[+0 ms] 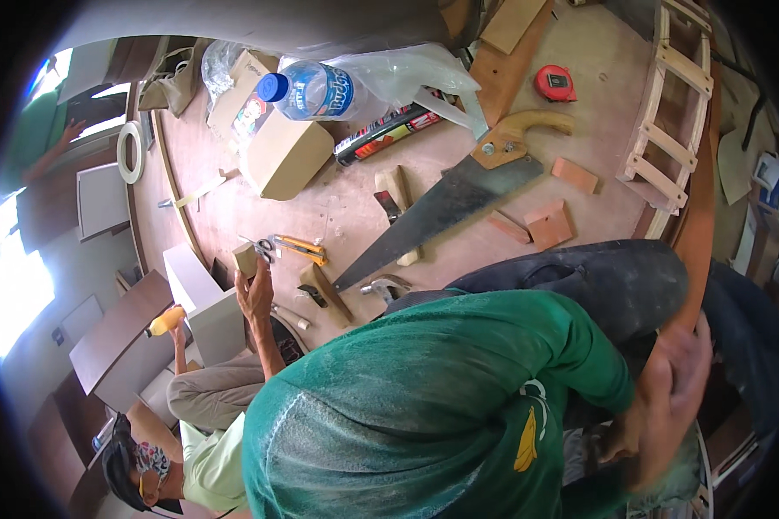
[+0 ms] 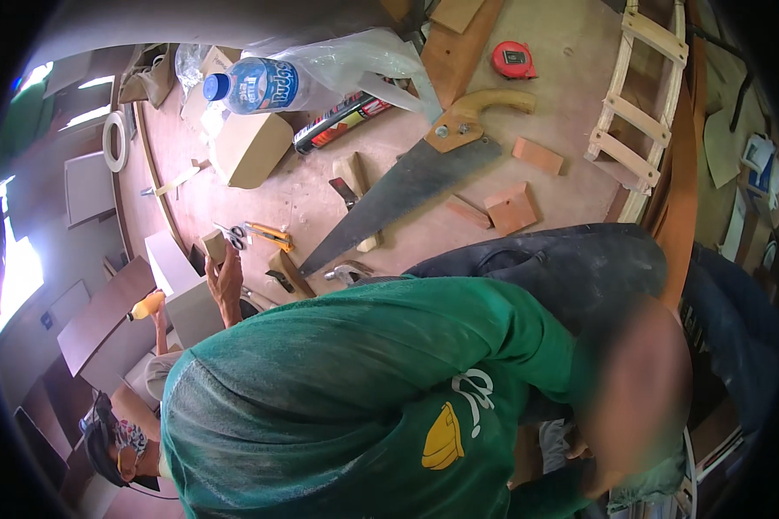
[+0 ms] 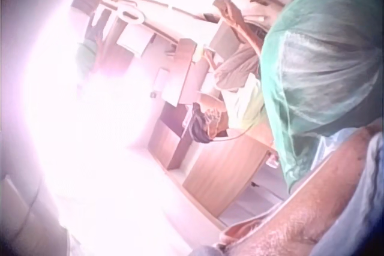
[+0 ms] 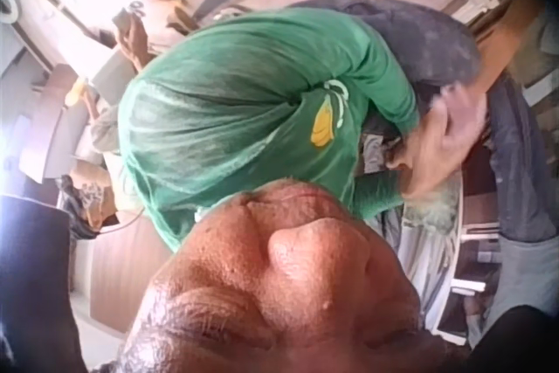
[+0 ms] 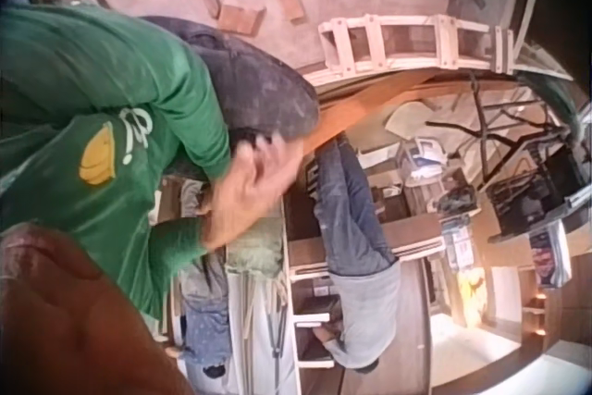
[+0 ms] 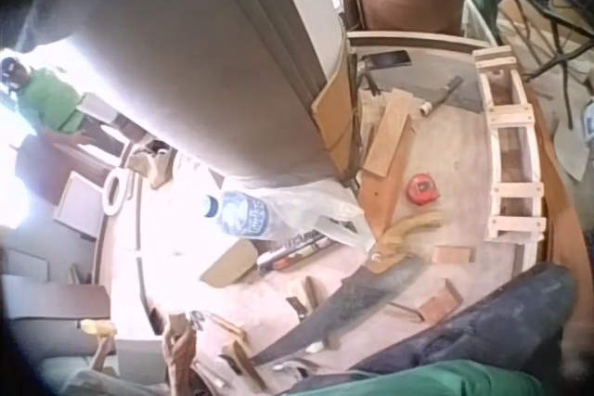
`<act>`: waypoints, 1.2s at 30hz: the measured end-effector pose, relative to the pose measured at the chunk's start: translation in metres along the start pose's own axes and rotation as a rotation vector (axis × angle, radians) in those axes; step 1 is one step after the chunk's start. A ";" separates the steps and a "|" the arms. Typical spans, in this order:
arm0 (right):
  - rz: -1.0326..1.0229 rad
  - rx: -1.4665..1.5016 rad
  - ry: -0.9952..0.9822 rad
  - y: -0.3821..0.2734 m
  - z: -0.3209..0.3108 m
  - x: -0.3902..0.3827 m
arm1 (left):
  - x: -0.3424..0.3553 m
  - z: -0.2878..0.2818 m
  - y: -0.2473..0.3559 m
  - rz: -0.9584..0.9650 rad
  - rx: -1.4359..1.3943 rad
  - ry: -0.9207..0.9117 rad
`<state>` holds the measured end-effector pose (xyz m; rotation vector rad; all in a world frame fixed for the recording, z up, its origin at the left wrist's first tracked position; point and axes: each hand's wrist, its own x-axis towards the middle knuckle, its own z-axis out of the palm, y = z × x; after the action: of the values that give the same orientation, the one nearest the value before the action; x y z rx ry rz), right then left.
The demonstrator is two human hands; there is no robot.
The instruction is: The person measures and cuts small wooden pieces, fits them into a jig, and سپس checks the alignment of curved wooden panels.
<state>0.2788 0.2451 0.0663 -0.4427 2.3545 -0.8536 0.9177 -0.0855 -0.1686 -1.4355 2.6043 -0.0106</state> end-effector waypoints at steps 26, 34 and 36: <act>-0.257 -0.971 -0.366 0.057 0.168 0.202 | -0.017 0.022 0.031 -0.223 -0.342 0.173; -0.542 -1.095 -0.234 0.008 0.185 0.240 | -0.027 0.015 0.026 -0.085 0.084 0.087; -0.564 -1.079 -0.075 -0.031 0.177 0.236 | -0.018 0.032 0.017 -0.019 0.079 0.080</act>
<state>0.2115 0.0252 -0.1213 -1.5669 2.4584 0.3335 0.9171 -0.0592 -0.1989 -1.4620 2.6205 -0.1743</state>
